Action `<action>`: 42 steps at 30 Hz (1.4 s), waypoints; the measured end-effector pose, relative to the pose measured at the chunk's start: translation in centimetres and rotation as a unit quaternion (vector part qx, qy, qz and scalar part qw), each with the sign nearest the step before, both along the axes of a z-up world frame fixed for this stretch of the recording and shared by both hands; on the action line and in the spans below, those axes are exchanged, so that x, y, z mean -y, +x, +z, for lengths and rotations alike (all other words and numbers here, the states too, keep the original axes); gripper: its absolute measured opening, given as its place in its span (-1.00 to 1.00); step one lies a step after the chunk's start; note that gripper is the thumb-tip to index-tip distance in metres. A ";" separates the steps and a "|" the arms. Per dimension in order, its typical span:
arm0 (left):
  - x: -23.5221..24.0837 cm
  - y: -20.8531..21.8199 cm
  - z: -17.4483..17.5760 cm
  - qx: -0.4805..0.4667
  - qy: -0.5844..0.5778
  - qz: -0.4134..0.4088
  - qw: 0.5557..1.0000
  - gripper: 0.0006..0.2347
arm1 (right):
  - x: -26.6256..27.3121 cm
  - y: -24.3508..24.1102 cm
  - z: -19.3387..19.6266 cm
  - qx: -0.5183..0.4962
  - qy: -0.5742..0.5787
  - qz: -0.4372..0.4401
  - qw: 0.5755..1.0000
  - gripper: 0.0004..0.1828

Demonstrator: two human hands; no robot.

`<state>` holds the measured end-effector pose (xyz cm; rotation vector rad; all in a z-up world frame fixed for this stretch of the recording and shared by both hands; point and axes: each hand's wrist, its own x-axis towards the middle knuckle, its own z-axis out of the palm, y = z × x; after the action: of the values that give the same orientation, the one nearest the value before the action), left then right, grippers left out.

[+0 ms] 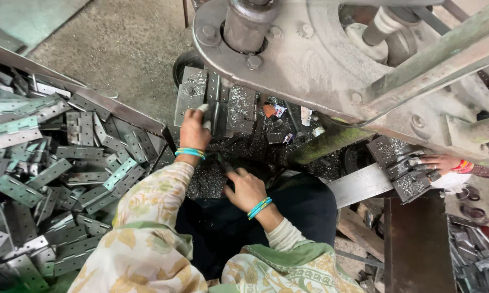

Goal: The person processes metal hinges by placing each piece individually into a machine and operating a lever to punch holes. The processed hinges are سپس set aside while new ones are taken from the workspace.

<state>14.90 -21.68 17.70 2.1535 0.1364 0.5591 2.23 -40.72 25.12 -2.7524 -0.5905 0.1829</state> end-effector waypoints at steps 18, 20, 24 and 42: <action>2.1 0.5 -0.4 -0.082 0.374 0.001 0.924 -0.75 | -0.4 1.8 -2.0 -0.088 -0.099 0.008 0.991 -0.55; 2.1 0.8 -0.4 -0.099 0.372 -0.016 0.923 -0.74 | 0.7 1.3 -4.3 -0.073 -0.087 0.005 0.994 -0.57; 1.7 0.9 -0.7 -0.065 0.371 -0.004 0.926 -0.73 | 1.4 -2.7 -10.6 -0.029 -0.019 -0.020 0.999 -0.61; 1.8 3.3 -1.2 -0.034 0.348 0.017 0.937 -0.77 | 2.0 -3.5 -12.2 -0.028 0.010 -0.035 0.999 -0.64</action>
<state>18.18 -23.46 16.52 2.8650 0.0094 0.6141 -1.32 -42.75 12.91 -2.7335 -0.4793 0.2351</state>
